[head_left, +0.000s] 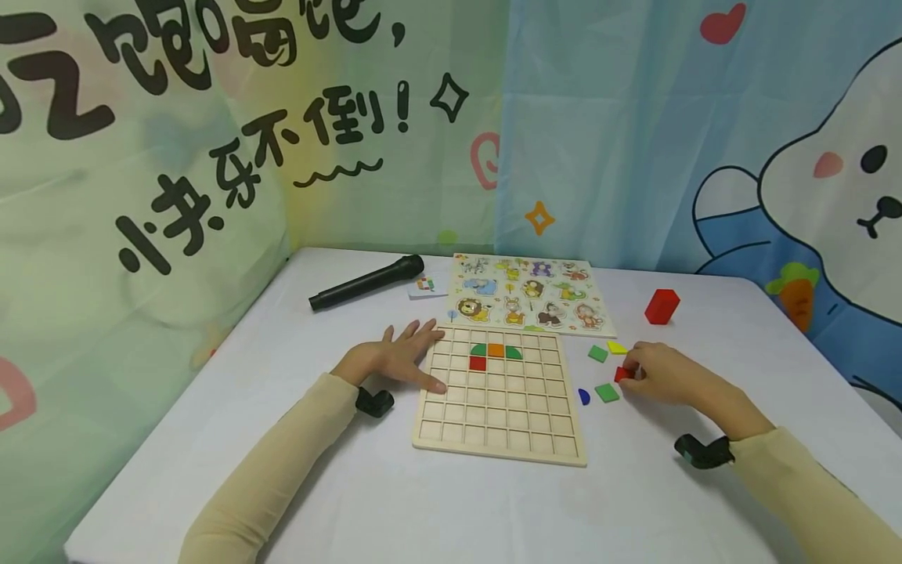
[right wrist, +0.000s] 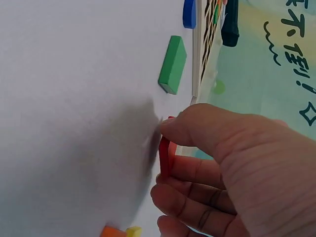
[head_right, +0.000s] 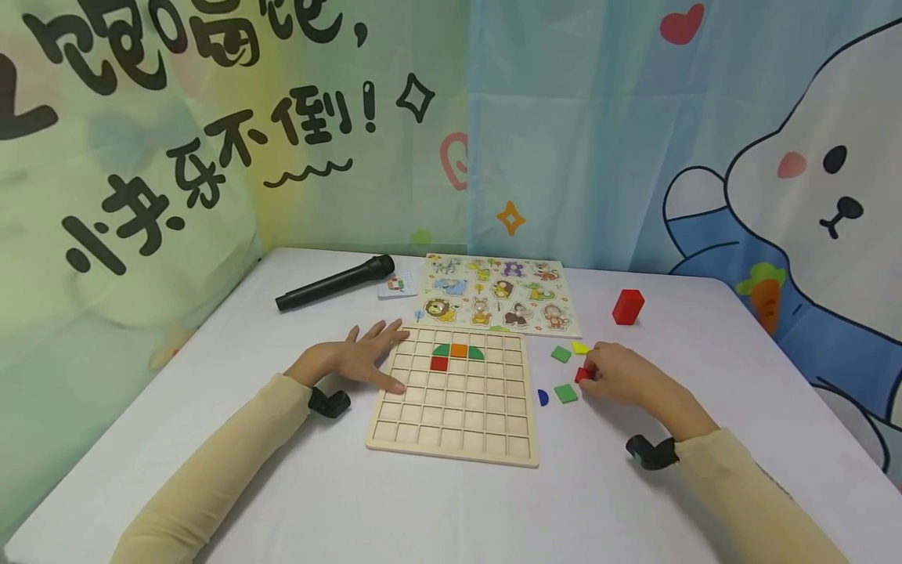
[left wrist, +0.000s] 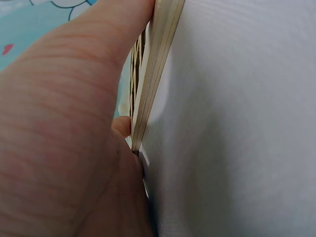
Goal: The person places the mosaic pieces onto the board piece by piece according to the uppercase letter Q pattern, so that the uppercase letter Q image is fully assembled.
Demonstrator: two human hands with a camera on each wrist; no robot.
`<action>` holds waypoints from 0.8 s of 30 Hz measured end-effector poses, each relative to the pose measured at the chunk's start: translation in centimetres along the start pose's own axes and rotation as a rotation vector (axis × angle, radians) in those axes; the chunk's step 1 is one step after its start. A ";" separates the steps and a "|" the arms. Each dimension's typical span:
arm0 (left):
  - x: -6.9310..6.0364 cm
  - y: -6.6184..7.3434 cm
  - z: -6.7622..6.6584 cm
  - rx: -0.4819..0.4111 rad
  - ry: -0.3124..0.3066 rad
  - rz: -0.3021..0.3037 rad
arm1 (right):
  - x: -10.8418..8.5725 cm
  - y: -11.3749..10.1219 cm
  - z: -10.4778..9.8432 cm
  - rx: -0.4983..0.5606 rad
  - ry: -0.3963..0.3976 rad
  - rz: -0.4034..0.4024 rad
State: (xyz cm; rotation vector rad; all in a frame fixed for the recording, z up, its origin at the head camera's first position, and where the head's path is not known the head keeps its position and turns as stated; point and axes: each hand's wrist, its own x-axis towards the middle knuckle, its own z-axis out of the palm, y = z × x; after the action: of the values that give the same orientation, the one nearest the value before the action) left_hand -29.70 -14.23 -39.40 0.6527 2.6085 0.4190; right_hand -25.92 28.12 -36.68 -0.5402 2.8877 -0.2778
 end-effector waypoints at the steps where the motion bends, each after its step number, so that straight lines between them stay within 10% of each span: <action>1: 0.0 0.0 0.0 0.002 -0.003 -0.002 | 0.0 0.0 -0.1 -0.004 0.000 0.003; 24: 0.0 0.2 -0.1 0.004 -0.015 -0.009 | 1.0 -4.6 -1.5 -0.078 0.034 -0.100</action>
State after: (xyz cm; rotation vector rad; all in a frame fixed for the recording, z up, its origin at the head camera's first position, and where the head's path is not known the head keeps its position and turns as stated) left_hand -29.64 -14.09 -39.25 0.6423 2.5979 0.4044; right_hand -25.57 23.75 -34.39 -0.7011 2.9191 -0.1911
